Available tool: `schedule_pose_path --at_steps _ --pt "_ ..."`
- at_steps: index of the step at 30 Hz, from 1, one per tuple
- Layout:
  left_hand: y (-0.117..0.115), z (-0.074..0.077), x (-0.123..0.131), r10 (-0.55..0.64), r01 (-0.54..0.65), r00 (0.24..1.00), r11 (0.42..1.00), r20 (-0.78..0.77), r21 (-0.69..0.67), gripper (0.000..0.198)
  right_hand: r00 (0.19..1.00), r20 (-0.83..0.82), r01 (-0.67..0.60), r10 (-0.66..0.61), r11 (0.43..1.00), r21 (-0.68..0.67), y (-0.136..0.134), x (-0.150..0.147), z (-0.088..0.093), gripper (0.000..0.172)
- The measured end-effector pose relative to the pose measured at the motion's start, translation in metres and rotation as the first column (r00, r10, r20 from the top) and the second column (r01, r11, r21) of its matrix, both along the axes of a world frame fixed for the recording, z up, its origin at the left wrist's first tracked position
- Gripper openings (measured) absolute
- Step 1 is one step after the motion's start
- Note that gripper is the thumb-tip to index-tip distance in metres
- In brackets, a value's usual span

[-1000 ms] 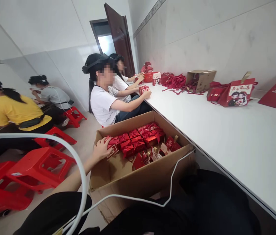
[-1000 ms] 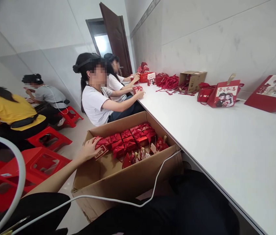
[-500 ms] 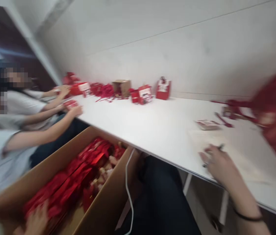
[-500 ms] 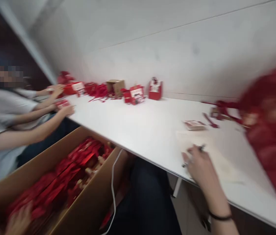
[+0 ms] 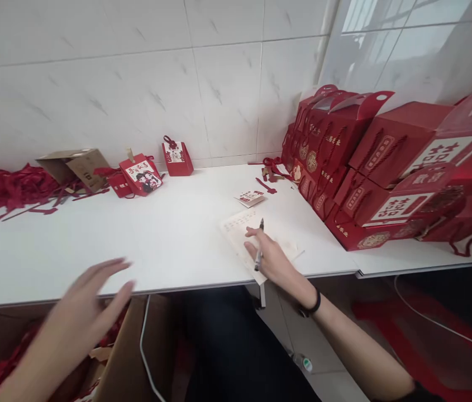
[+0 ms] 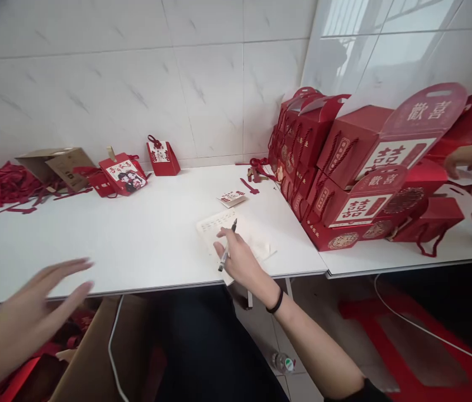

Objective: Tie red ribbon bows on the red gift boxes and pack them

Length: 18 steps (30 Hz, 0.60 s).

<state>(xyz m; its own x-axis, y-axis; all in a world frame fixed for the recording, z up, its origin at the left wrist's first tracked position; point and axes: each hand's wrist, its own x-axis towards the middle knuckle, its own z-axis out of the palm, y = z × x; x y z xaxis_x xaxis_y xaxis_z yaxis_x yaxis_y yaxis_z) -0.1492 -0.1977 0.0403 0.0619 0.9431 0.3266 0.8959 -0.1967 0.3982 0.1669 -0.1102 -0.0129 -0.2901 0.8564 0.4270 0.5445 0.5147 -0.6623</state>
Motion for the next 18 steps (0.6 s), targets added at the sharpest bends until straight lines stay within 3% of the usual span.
schedule_pose_path --at_steps 1,2,5,7,9,13,18 --pt "0.018 0.002 0.017 -0.022 0.022 1.000 0.997 -0.005 0.070 0.028 0.995 -0.099 0.002 -0.004 1.000 -0.020 0.005 0.003 0.008 0.025" --pt "0.040 0.003 0.037 -0.077 0.077 0.997 0.996 -0.009 0.050 0.026 0.981 -0.194 0.009 -0.014 1.000 -0.028 0.013 0.007 0.016 0.029" --pt "0.120 -0.004 0.099 -0.288 0.283 0.957 0.951 -0.026 -0.121 0.025 0.905 -0.425 0.013 -0.036 0.998 -0.056 0.054 0.020 0.033 0.043" --pt "0.166 -0.015 0.128 -0.340 0.332 0.940 0.931 -0.029 -0.153 0.028 0.851 -0.522 -0.029 -0.061 0.986 -0.163 0.085 0.024 0.034 0.052" --pt "0.195 -0.026 0.141 -0.355 0.356 0.934 0.923 0.033 -0.150 0.029 0.817 -0.563 -0.045 -0.122 0.961 -0.273 0.109 0.025 0.026 0.050" --pt "0.207 -0.041 0.137 -0.373 0.385 0.923 0.899 0.097 -0.208 0.036 0.801 -0.550 0.017 -0.236 0.927 -0.373 0.128 0.021 0.000 0.036" --pt "0.197 -0.040 0.129 -0.513 0.488 0.858 0.811 0.009 -0.322 0.053 0.818 -0.540 -0.063 -0.197 0.903 -0.425 0.126 0.018 -0.013 0.030"
